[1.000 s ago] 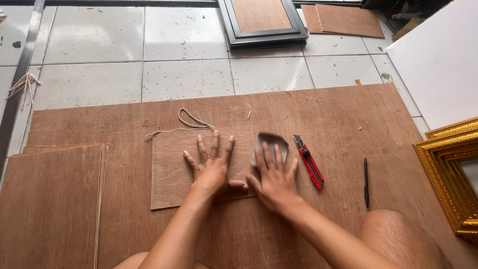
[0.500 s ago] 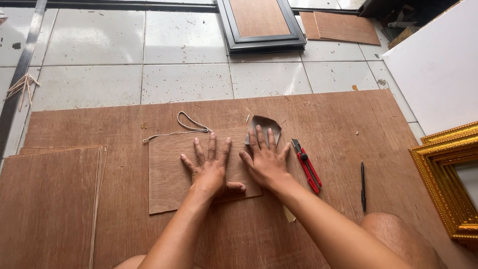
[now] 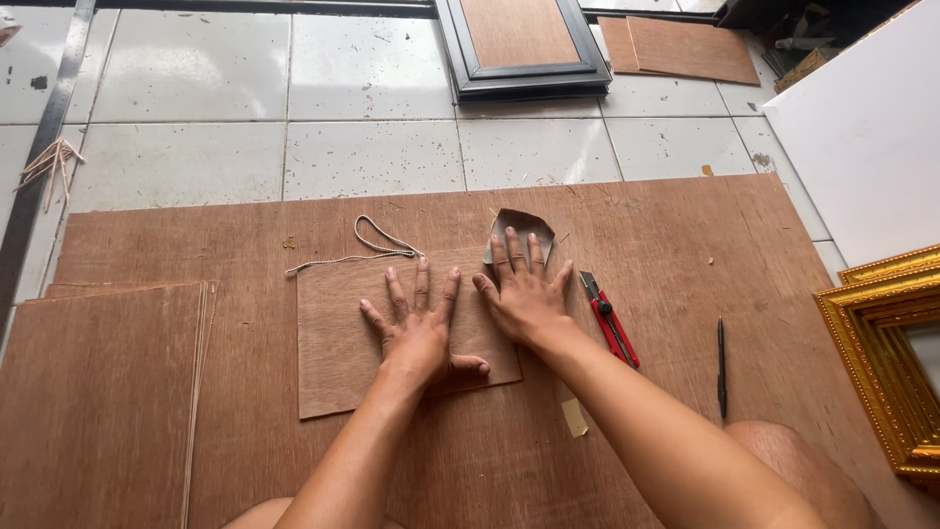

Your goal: The person sits on the floor and sands a small rectangular wooden board using a sanding block. They hold the board with one hand and rub the sanding block across the surface repeatedly, occasionally flipping the board to sand different areas.

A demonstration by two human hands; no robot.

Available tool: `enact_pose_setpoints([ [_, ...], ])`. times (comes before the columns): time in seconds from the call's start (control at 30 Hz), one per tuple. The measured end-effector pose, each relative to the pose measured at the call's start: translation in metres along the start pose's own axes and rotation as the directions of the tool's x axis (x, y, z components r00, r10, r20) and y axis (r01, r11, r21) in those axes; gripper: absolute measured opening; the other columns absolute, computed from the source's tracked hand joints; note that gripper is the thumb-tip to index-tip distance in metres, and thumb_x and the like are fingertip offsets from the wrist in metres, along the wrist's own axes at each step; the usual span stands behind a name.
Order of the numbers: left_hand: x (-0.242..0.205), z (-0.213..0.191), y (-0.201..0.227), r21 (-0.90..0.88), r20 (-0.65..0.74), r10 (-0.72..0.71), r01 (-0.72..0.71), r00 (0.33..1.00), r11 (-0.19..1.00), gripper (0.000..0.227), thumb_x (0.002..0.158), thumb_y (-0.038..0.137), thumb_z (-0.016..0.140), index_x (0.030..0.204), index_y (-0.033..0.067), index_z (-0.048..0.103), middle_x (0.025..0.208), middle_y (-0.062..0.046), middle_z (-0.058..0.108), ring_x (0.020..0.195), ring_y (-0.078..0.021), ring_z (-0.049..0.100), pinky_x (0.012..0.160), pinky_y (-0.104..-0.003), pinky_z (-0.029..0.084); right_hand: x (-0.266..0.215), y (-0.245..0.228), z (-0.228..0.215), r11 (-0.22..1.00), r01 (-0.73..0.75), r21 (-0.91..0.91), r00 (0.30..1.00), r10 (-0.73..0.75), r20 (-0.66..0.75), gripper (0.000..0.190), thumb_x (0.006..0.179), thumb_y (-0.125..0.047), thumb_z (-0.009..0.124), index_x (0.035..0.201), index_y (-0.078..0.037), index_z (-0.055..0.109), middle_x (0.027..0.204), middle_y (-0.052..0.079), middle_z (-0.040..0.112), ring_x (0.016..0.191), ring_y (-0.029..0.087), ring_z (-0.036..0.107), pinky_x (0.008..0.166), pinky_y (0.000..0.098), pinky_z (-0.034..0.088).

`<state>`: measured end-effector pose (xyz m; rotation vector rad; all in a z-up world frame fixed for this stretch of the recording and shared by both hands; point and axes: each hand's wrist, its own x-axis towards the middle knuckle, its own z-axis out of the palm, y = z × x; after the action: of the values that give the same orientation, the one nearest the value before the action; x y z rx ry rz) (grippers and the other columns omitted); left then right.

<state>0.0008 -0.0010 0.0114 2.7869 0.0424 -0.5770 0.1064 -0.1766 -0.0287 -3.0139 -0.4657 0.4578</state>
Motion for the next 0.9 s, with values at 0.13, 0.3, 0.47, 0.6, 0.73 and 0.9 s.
enact_pose_setpoints([
  [0.13, 0.001, 0.004, -0.001, 0.001, 0.010, -0.004, 0.004, 1.000, 1.000, 0.154, 0.071, 0.082, 0.092, 0.183, 0.0358, -0.002, 0.190, -0.017, -0.013, 0.168, -0.0611, -0.015, 0.116, -0.097, -0.001, -0.047, -0.001, 0.001, 1.000, 0.022, -0.016, 1.000, -0.022, -0.015, 0.083, 0.115, -0.074, 0.019, 0.183, -0.027, 0.010, 0.192, 0.005, 0.003, 0.175, 0.041, 0.001, 0.118, 0.0970, 0.007],
  [0.3, 0.011, 0.007, -0.003, 0.006, -0.005, 0.000, 0.000, 1.000, 1.000, 0.154, 0.071, 0.081, 0.093, 0.184, 0.0333, -0.001, 0.190, -0.019, -0.012, 0.167, -0.0631, -0.013, 0.114, -0.098, -0.003, -0.132, 0.006, 0.012, 0.995, 0.056, -0.085, 0.990, -0.045, 0.134, 0.084, 0.113, -0.073, 0.027, 0.182, -0.030, 0.006, 0.192, 0.001, -0.002, 0.174, 0.039, -0.001, 0.120, 0.0931, 0.008],
  [0.47, 0.002, 0.009, 0.000, 0.013, 0.032, 0.000, -0.001, 0.999, 1.000, 0.152, 0.074, 0.080, 0.092, 0.183, 0.0334, -0.003, 0.190, -0.019, -0.013, 0.167, -0.0627, -0.014, 0.114, -0.097, -0.002, -0.070, 0.006, 0.004, 0.993, 0.072, -0.090, 0.996, -0.067, 0.061, 0.082, 0.114, -0.072, 0.025, 0.183, -0.029, 0.009, 0.192, 0.005, 0.005, 0.174, 0.040, 0.004, 0.118, 0.0952, 0.005],
  [0.6, 0.008, 0.004, -0.002, -0.012, 0.018, -0.025, 0.025, 1.000, 1.000, 0.154, 0.073, 0.081, 0.092, 0.183, 0.0343, -0.004, 0.190, -0.017, -0.016, 0.168, -0.0614, -0.015, 0.115, -0.097, -0.002, 0.009, 0.000, -0.003, 0.998, 0.037, -0.059, 0.999, -0.037, -0.011, 0.082, 0.114, -0.074, 0.020, 0.183, -0.031, 0.010, 0.193, 0.001, 0.002, 0.175, 0.040, 0.002, 0.119, 0.0971, 0.007],
  [0.73, 0.003, 0.003, 0.000, -0.024, 0.015, -0.021, 0.021, 1.000, 0.999, 0.153, 0.074, 0.079, 0.093, 0.183, 0.0343, -0.003, 0.190, -0.017, -0.016, 0.168, -0.0610, -0.015, 0.116, -0.096, -0.001, -0.025, 0.000, 0.001, 0.998, 0.035, -0.059, 0.999, -0.036, -0.013, 0.083, 0.114, -0.073, 0.022, 0.183, -0.030, 0.010, 0.193, 0.002, 0.000, 0.174, 0.042, 0.002, 0.117, 0.0982, 0.008],
  [0.9, 0.027, 0.020, -0.007, 0.089, 0.085, -0.034, 0.026, 0.996, 0.996, 0.169, 0.060, 0.102, 0.076, 0.176, 0.0403, -0.031, 0.182, -0.014, -0.046, 0.160, -0.0655, -0.037, 0.110, -0.099, -0.005, -0.125, -0.010, 0.000, 0.999, 0.026, -0.029, 0.973, -0.019, 0.229, 0.081, 0.108, -0.071, 0.012, 0.179, -0.041, -0.016, 0.190, -0.011, -0.027, 0.175, 0.022, -0.023, 0.127, 0.0849, -0.011],
])
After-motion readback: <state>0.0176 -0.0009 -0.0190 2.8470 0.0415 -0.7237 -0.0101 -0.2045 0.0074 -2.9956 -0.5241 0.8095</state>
